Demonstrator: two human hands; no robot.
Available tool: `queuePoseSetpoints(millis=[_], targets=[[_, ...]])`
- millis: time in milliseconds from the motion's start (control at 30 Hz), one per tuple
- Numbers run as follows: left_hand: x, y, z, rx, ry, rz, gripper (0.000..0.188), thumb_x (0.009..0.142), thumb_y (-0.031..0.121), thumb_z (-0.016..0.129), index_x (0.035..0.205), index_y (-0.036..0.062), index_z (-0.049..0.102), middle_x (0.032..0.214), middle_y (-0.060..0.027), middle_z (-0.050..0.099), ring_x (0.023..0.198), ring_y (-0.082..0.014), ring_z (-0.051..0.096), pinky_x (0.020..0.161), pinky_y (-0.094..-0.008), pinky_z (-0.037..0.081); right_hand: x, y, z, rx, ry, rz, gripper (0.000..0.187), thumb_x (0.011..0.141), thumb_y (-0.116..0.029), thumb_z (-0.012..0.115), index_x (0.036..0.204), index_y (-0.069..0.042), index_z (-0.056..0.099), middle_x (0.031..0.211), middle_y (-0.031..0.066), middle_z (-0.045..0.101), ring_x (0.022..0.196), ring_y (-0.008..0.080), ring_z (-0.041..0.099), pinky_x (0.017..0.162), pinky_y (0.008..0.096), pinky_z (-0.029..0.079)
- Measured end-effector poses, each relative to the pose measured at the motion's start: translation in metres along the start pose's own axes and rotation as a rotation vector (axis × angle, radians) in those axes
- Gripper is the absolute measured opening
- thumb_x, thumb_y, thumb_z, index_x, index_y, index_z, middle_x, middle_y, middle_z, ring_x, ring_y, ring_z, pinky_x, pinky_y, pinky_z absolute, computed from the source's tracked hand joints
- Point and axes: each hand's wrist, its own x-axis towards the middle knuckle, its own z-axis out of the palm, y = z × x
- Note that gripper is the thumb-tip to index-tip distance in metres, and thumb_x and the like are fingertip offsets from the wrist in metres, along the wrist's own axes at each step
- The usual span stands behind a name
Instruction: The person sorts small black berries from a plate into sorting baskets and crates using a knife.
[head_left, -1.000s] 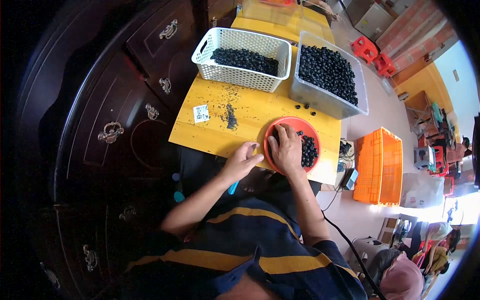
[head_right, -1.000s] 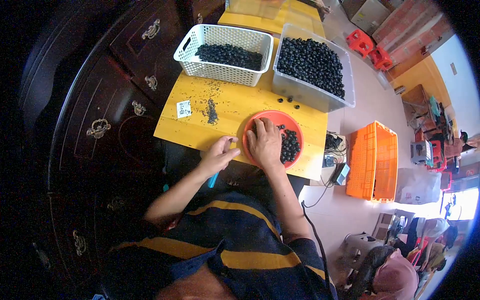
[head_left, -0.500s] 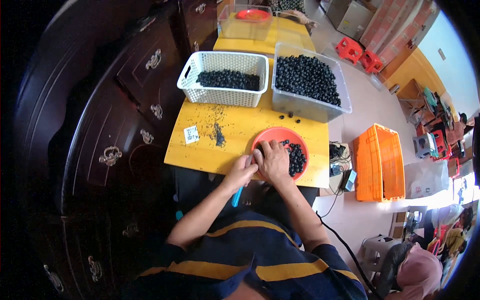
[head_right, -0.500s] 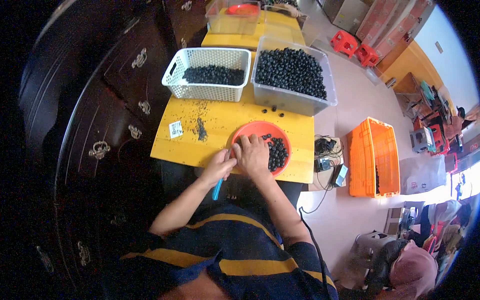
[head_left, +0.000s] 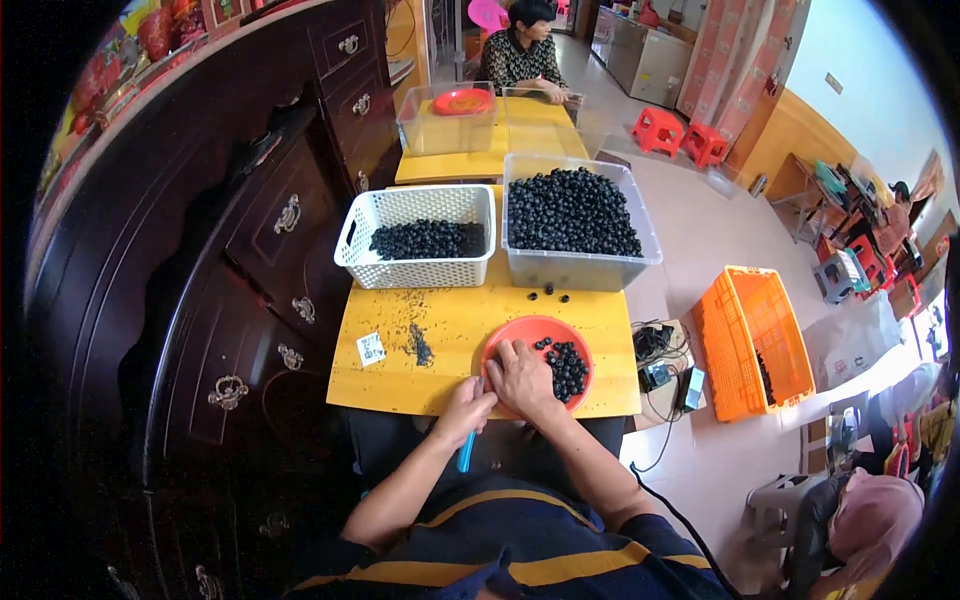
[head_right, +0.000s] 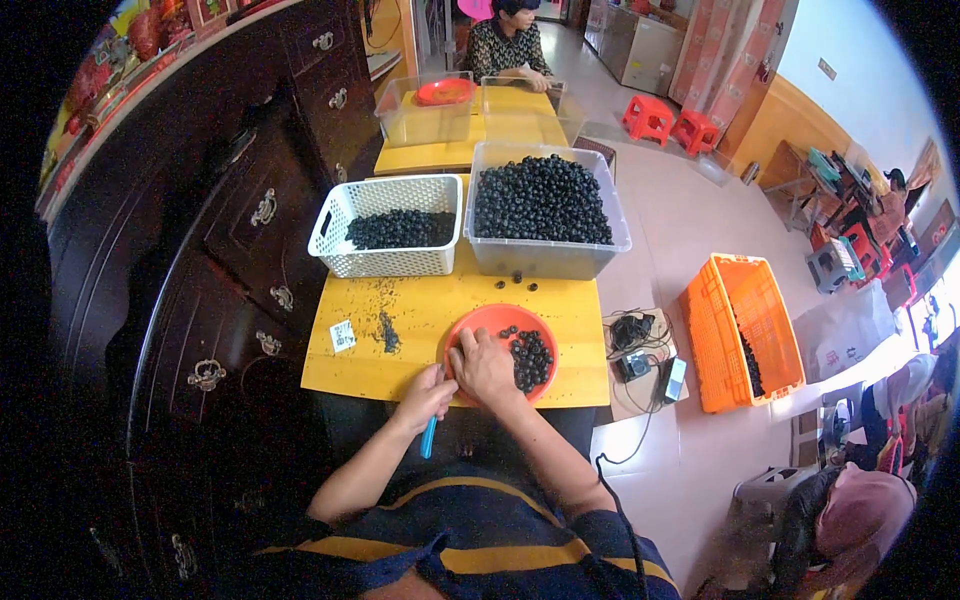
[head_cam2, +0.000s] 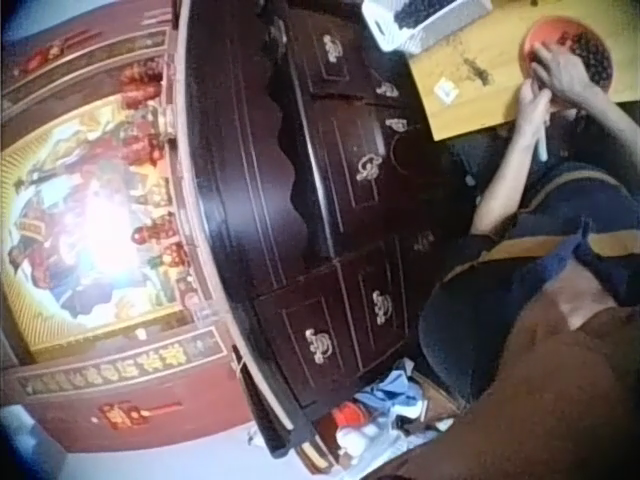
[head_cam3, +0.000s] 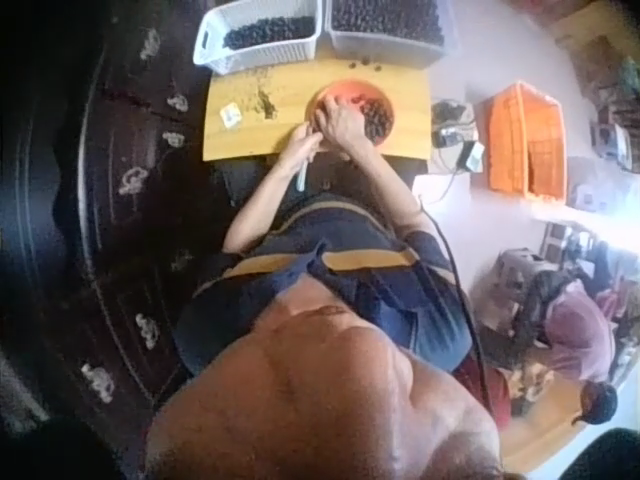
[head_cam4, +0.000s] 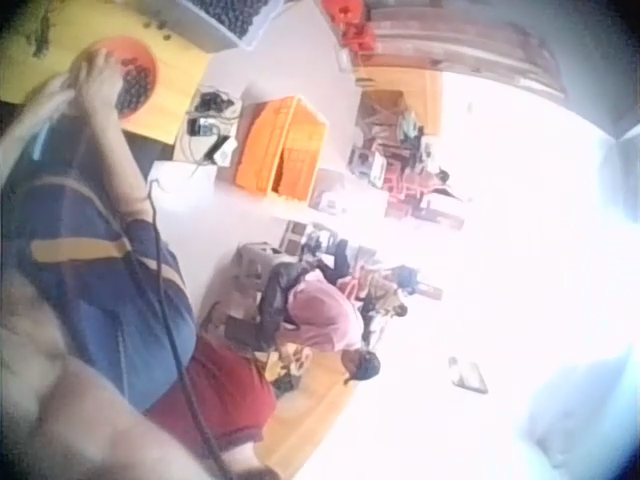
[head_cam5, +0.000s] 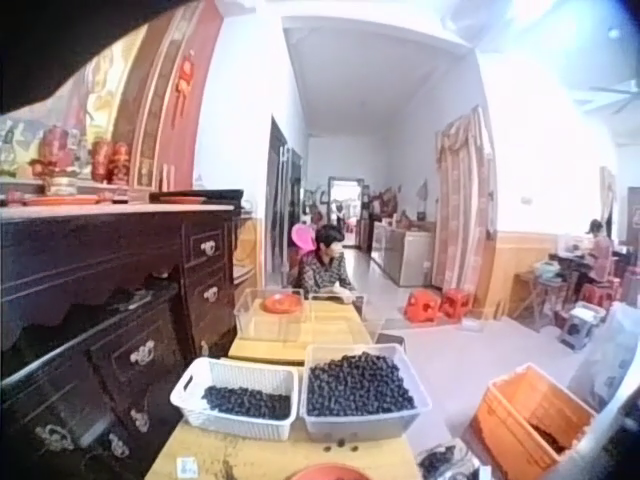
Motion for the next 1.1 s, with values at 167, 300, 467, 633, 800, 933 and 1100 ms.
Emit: queuePoseSetpoints(millis=[167,300,467,633,800,933,1100], targets=[[0.0,0.006,0.003,0.043,-0.024,-0.011,0.013,0.094,0.009,0.06,0.1,0.0098,0.049,0.066,0.005,0.042,0.048,-0.0057,0.038,0.041,-0.0231,0.033,0.008,-0.001,-0.008,0.016,-0.14,0.086,0.032,0.095,-0.037,0.057,0.107,-0.007,0.057,0.096,0.0216,0.065,0.081,0.0387,0.07,0.066,0.0472,0.058],[-0.001,0.005,0.0,0.011,-0.032,-0.016,0.013,0.095,0.01,0.061,0.1,0.01,0.049,0.065,0.0054,0.042,0.047,-0.0054,0.038,0.042,-0.0226,0.033,0.013,0.004,-0.002,0.007,-0.168,0.101,0.034,0.097,-0.04,0.056,0.103,-0.007,0.057,0.093,0.0209,0.069,0.079,0.0381,0.071,0.065,0.0483,0.058],[0.0,0.003,-0.001,-0.015,-0.05,-0.017,0.013,0.096,0.011,0.061,0.1,0.0099,0.049,0.065,0.0059,0.042,0.047,-0.0052,0.038,0.042,-0.0223,0.033,0.018,0.011,0.001,-0.013,-0.192,0.111,0.036,0.097,-0.042,0.056,0.102,-0.006,0.057,0.083,0.0193,0.071,0.073,0.039,0.071,0.064,0.0497,0.057],[-0.002,0.004,-0.001,-0.001,-0.049,-0.019,0.013,0.096,0.012,0.061,0.102,0.0098,0.05,0.065,0.0061,0.042,0.047,-0.0054,0.037,0.042,-0.0228,0.033,0.02,0.012,-0.004,0.005,-0.21,0.118,0.034,0.098,-0.04,0.056,0.099,-0.007,0.058,0.08,0.0206,0.071,0.074,0.0397,0.071,0.064,0.0502,0.057],[-0.006,0.004,-0.002,-0.003,-0.061,0.008,0.014,0.097,0.013,0.061,0.106,0.0093,0.051,0.065,0.0059,0.042,0.048,-0.0059,0.037,0.043,-0.023,0.034,0.017,0.013,-0.019,0.08,-0.042,0.129,0.029,0.097,-0.034,0.058,0.096,-0.004,0.058,0.076,0.021,0.069,0.07,0.04,0.07,0.062,0.0519,0.055],[-0.008,0.007,0.001,0.002,-0.065,0.022,0.013,0.097,0.014,0.06,0.107,0.0097,0.052,0.065,0.006,0.042,0.049,-0.0057,0.037,0.044,-0.0226,0.034,0.013,0.014,-0.023,0.049,-0.058,0.15,0.029,0.096,-0.033,0.058,0.092,-0.005,0.059,0.077,0.0215,0.07,0.069,0.0398,0.07,0.063,0.0515,0.055],[-0.006,0.007,-0.001,0.005,-0.081,0.024,0.013,0.097,0.014,0.06,0.106,0.0104,0.052,0.065,0.0063,0.041,0.048,-0.0055,0.037,0.043,-0.0224,0.034,0.002,0.01,-0.025,0.014,-0.105,0.089,0.026,0.095,-0.032,0.059,0.091,-0.007,0.062,0.083,0.0182,0.07,0.074,0.0372,0.07,0.064,0.0481,0.057]])
